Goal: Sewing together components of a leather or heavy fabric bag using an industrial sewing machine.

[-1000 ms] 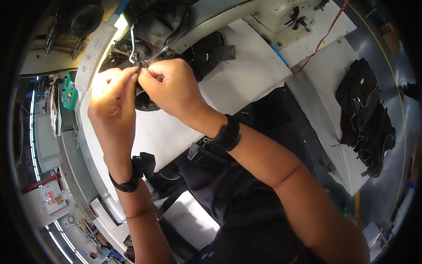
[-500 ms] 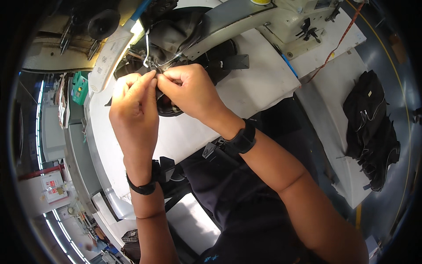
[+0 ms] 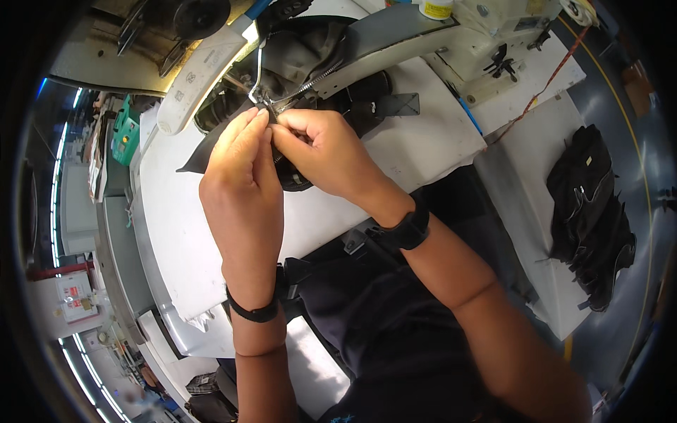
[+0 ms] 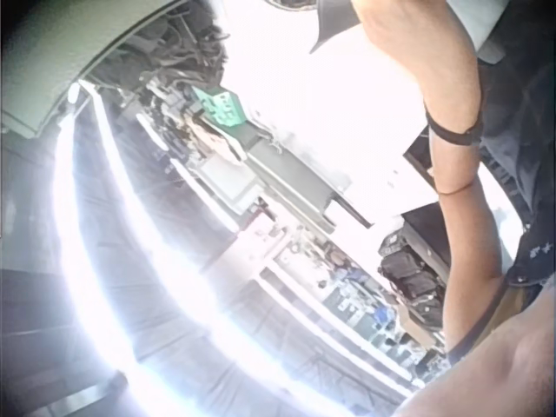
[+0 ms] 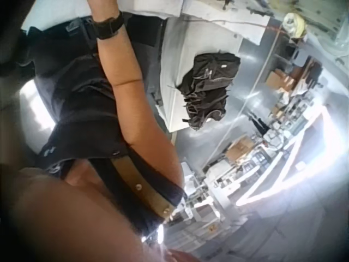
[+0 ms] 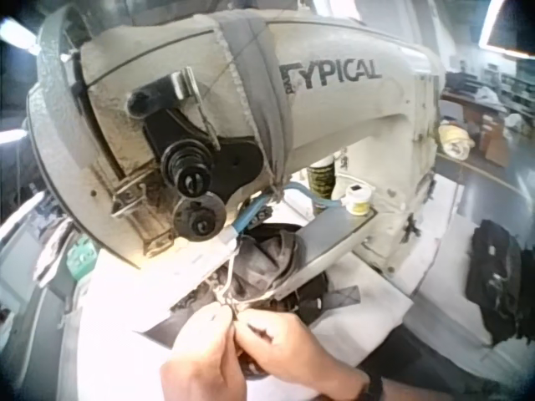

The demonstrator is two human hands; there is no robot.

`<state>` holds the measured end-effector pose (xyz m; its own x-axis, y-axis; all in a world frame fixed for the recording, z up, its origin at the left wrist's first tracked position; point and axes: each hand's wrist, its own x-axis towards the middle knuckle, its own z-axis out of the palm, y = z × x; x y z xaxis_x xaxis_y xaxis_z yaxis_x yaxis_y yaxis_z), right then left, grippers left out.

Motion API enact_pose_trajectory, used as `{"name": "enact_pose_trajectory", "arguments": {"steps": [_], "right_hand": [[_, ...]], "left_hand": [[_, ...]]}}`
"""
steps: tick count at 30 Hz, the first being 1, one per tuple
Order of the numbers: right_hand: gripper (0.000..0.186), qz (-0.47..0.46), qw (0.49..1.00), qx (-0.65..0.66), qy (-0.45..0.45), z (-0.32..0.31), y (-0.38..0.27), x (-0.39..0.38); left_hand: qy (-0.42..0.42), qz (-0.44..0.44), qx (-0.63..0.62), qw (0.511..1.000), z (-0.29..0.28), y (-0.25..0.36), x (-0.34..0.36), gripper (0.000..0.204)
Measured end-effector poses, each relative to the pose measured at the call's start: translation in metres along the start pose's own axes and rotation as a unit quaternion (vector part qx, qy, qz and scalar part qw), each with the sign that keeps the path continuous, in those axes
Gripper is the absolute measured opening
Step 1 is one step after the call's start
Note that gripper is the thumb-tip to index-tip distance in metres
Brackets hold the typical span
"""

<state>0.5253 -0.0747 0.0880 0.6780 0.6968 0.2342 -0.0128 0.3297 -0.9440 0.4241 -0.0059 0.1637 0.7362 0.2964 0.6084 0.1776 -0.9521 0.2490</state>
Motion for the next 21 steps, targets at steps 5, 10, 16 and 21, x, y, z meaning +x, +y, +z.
{"name": "enact_pose_trajectory", "arguments": {"steps": [5, 10, 16, 21], "right_hand": [[0.022, -0.021, 0.999, -0.021, -0.038, -0.010, 0.000, -0.001], [0.024, -0.048, 0.997, -0.020, -0.055, -0.016, 0.001, 0.003], [0.025, -0.015, 0.998, 0.005, -0.065, -0.016, -0.009, 0.004], [0.028, 0.026, 0.998, 0.037, -0.051, -0.020, -0.016, 0.003]], "left_hand": [[-0.002, -0.023, 0.008, 1.000, 0.003, 0.008, 0.000, 0.018], [0.012, -0.015, 0.071, 0.997, 0.008, 0.013, 0.000, 0.023], [0.008, -0.027, 0.064, 0.998, 0.008, 0.017, 0.000, 0.024], [0.015, -0.053, 0.046, 0.997, 0.009, 0.020, 0.000, 0.019]]}}
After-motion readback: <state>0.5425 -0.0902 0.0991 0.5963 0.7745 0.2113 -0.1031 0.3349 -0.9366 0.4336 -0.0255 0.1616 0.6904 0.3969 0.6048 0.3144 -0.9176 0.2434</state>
